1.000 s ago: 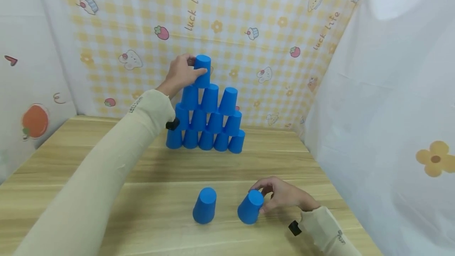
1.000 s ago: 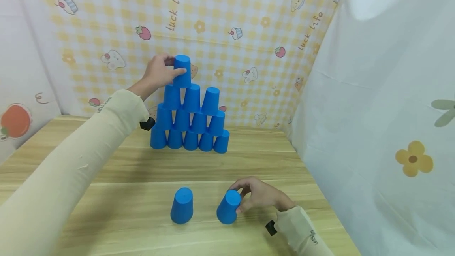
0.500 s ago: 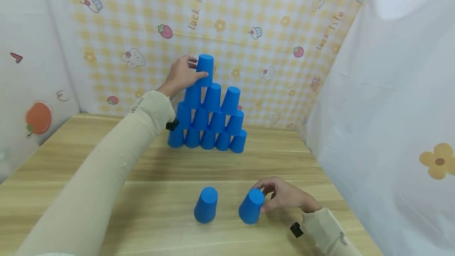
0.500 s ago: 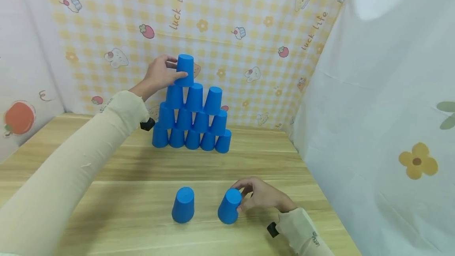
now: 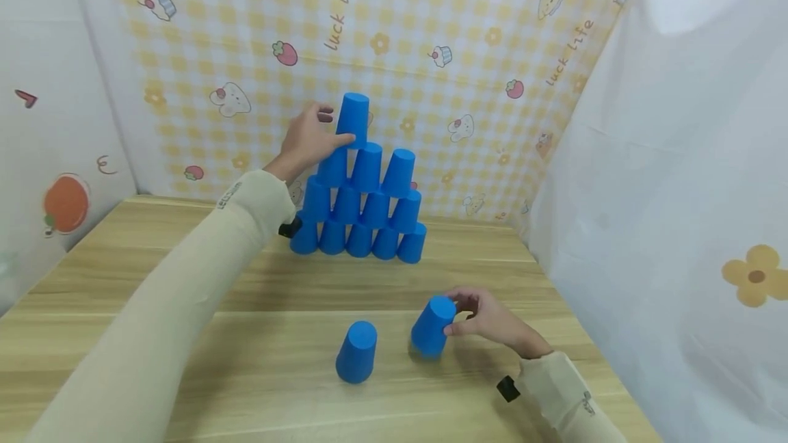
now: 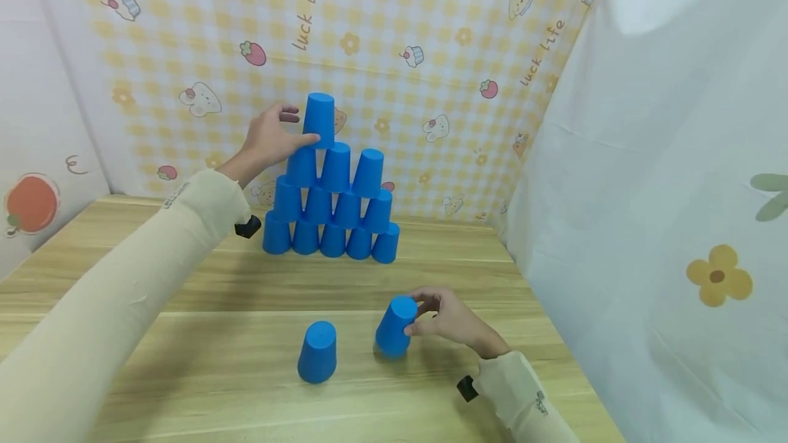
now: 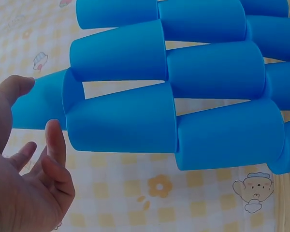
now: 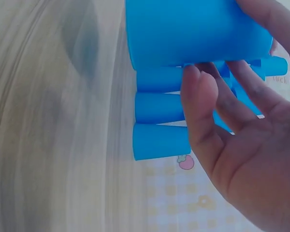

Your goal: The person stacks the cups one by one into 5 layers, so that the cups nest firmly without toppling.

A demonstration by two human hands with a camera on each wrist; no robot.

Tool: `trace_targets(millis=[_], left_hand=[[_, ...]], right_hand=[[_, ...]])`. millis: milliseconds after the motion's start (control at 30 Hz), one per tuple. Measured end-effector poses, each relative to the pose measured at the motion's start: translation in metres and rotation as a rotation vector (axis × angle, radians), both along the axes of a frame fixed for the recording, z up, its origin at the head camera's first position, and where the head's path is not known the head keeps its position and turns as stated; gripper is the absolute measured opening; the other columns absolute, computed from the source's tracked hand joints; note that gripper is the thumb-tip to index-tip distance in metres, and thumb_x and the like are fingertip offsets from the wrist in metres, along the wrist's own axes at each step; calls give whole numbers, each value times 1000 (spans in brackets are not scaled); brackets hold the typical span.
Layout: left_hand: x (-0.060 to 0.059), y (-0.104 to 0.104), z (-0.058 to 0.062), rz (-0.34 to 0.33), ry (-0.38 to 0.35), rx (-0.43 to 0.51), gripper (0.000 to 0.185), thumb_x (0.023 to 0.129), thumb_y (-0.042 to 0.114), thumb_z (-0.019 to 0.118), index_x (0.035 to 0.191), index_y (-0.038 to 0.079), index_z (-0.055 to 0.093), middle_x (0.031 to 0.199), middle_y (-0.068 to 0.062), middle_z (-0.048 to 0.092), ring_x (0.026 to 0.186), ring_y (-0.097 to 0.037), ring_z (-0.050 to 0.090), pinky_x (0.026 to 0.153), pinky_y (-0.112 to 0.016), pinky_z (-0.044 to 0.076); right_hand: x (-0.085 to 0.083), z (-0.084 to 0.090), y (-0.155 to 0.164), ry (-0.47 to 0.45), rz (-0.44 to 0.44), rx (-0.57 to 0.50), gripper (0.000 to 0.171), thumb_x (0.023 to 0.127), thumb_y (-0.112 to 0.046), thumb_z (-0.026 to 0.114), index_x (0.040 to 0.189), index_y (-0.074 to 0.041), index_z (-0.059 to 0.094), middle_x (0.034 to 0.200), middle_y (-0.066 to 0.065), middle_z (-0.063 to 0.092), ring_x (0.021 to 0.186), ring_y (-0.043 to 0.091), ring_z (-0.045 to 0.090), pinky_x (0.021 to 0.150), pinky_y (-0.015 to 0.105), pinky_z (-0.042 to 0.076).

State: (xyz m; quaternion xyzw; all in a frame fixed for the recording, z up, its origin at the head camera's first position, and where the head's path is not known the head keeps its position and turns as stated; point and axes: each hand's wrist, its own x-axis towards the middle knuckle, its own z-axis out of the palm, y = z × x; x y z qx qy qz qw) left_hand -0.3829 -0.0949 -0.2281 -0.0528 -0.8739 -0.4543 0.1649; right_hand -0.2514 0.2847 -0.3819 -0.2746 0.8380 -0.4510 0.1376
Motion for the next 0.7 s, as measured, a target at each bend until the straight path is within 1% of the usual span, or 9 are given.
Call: trace_targets(millis=[133, 267, 367, 400, 467, 533, 600, 700], left_hand=[[7, 2, -1, 11, 12, -21, 78, 90, 48, 68, 151, 13, 35, 152, -7, 43, 135, -29, 46, 107, -46, 43], [15, 7, -3, 50, 32, -30, 79, 88, 50, 70, 149, 13, 37, 151, -7, 43, 134, -28, 46, 106, -47, 43], [21, 10, -4, 72, 37, -9, 80, 87, 50, 71, 149, 14, 36, 151, -7, 42, 133, -27, 45, 106, -47, 43], [23, 10, -5, 72, 38, -1, 81, 86, 50, 71, 150, 14, 36, 151, -7, 41, 133, -27, 45, 106, -47, 43], [27, 11, -9, 70, 44, 17, 81, 86, 49, 72, 149, 14, 35, 151, -7, 41, 132, -26, 44, 106, -47, 43], [32, 12, -14, 64, 58, 30, 80, 87, 48, 72, 148, 12, 36, 150, -9, 41, 132, -27, 45, 105, -48, 43], [36, 13, -20, 63, 88, 21, 78, 87, 46, 73, 147, 10, 38, 148, -10, 42, 131, -29, 46, 104, -50, 44], [43, 14, -31, 60, 117, -10, 78, 86, 45, 75, 146, 8, 41, 145, -13, 43, 127, -33, 49, 98, -54, 48]], right_hand=[[-3, 2, -5, 24, -41, -26, 44, 86, -11, 76, 125, 2, 61, 112, 11, 68, 95, 26, 64, 79, 36, 55], [-5, 7, -9, 1, -110, -33, 47, 87, -15, 76, 128, 0, 59, 113, 11, 67, 97, 26, 62, 77, 38, 55], [-5, 11, -12, -29, -167, -44, 50, 88, -18, 76, 131, -1, 58, 113, 11, 66, 98, 27, 62, 74, 37, 54], [-6, 12, -14, -26, -182, -44, 50, 88, -19, 75, 132, -1, 57, 113, 11, 66, 98, 27, 62, 73, 37, 53], [-6, 13, -15, -31, -211, -51, 51, 88, -20, 75, 132, -2, 57, 114, 11, 66, 98, 27, 61, 72, 37, 52], [-6, 15, -18, -27, -238, -64, 51, 88, -21, 75, 132, -4, 58, 116, 11, 66, 97, 27, 62, 73, 38, 52], [-7, 17, -20, -17, -263, -76, 50, 88, -22, 76, 133, -6, 58, 119, 12, 66, 97, 28, 62, 72, 39, 51], [-7, 21, -25, -12, -318, -90, 51, 87, -24, 77, 132, -8, 59, 118, 12, 66, 96, 26, 63, 70, 37, 51]])
